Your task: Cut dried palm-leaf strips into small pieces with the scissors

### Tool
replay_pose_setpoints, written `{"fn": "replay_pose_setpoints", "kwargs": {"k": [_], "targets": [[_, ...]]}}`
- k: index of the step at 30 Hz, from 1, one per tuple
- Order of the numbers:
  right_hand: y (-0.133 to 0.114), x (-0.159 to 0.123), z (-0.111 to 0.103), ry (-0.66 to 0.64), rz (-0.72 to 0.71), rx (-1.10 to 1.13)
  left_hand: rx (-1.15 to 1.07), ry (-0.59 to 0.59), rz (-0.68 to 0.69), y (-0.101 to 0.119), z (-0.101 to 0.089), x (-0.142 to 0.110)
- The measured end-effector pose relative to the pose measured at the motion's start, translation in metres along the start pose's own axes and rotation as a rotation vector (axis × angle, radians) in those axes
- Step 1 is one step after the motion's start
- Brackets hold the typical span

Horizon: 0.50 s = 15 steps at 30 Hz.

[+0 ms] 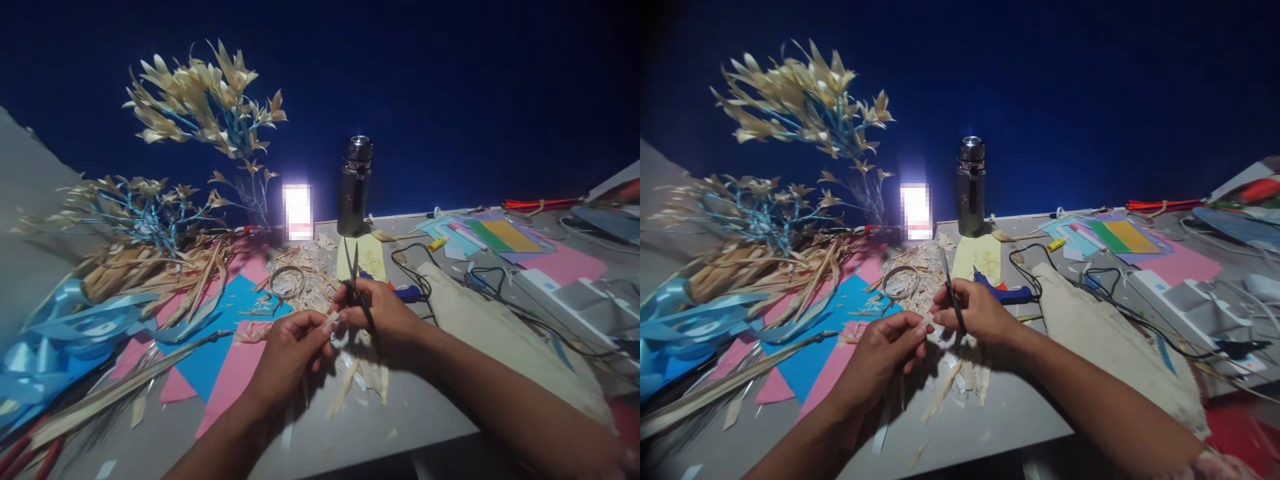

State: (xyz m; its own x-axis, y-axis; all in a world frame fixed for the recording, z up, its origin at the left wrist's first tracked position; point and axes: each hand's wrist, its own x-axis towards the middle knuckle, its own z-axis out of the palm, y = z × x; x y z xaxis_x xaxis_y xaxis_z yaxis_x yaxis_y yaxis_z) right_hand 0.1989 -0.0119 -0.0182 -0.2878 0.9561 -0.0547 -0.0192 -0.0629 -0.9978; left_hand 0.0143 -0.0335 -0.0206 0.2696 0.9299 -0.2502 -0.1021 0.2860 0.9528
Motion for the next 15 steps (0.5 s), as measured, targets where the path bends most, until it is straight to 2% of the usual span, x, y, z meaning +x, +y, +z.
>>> {"fn": "replay_pose_setpoints", "kwargs": {"k": [2,5,10,15], "targets": [[-0.002,0.002,-0.004,-0.126,0.123,0.137,0.093,0.017,0.019,0.002,0.0,-0.002],[-0.005,0.003,-0.007,-0.218,0.115,0.104,0.177,0.018,0.027,0.003,0.0,-0.003],[-0.006,-0.001,0.0,-0.124,0.102,0.103,0.22,0.001,0.043,0.003,-0.002,-0.003],[-0.002,-0.002,0.004,-0.069,0.085,0.143,-0.026,-0.044,0.008,-0.001,-0.003,-0.003]]}}
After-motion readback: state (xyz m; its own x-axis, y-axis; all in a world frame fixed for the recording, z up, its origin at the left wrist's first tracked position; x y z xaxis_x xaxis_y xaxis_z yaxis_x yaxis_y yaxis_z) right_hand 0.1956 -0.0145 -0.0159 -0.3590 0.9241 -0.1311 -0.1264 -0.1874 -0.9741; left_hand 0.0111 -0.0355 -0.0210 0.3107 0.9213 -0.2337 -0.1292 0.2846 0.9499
